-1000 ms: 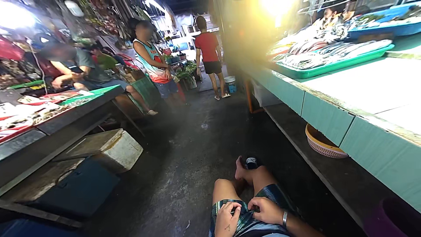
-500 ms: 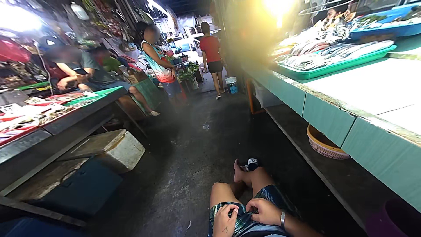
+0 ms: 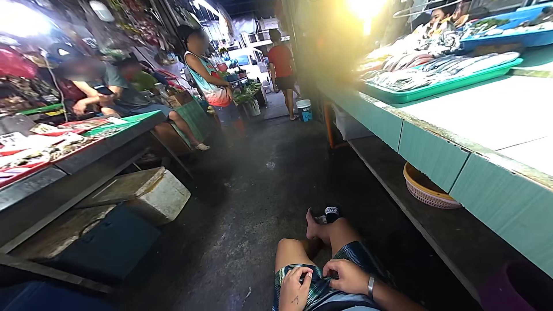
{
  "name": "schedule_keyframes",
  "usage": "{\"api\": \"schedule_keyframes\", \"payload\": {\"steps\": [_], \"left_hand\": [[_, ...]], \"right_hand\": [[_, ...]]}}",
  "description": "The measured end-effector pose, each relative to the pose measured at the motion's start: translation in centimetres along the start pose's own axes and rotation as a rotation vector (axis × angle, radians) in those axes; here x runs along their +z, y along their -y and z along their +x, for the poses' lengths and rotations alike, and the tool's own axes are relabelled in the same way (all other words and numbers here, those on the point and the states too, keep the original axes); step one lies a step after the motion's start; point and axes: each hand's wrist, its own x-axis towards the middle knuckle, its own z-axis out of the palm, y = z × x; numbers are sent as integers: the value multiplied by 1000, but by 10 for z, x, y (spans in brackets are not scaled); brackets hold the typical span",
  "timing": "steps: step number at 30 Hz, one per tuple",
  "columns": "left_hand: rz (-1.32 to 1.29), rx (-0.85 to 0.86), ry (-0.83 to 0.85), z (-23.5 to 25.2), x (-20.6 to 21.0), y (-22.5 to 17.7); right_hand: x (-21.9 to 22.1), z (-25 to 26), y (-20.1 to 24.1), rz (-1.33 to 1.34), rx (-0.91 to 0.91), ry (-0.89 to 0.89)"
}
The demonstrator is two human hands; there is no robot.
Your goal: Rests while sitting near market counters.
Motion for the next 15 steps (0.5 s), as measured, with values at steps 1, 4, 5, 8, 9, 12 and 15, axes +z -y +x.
{"api": "schedule_keyframes", "payload": {"steps": [1,4,5,8,9,12,15], "left_hand": [[-4,-1,-5,-1,-2,2],[-7,7,-16,-2,-4,3],[-6,9,-15,-2,-4,2],[2,16,-1,1,-3,-3],[-2,17,13,2,-2,-5],[-1,31,64,6,0,-13],[17,35,105,7,-1,-18]], "right_hand": [[0,2,2,-4,-1,10],[1,4,6,-9,-3,20],[0,2,6,-11,1,17],[-2,-3,7,5,14,-3],[-2,-4,6,13,17,-18],[-2,-8,-3,35,17,-54],[-1,-9,-6,39,8,-87]]}}
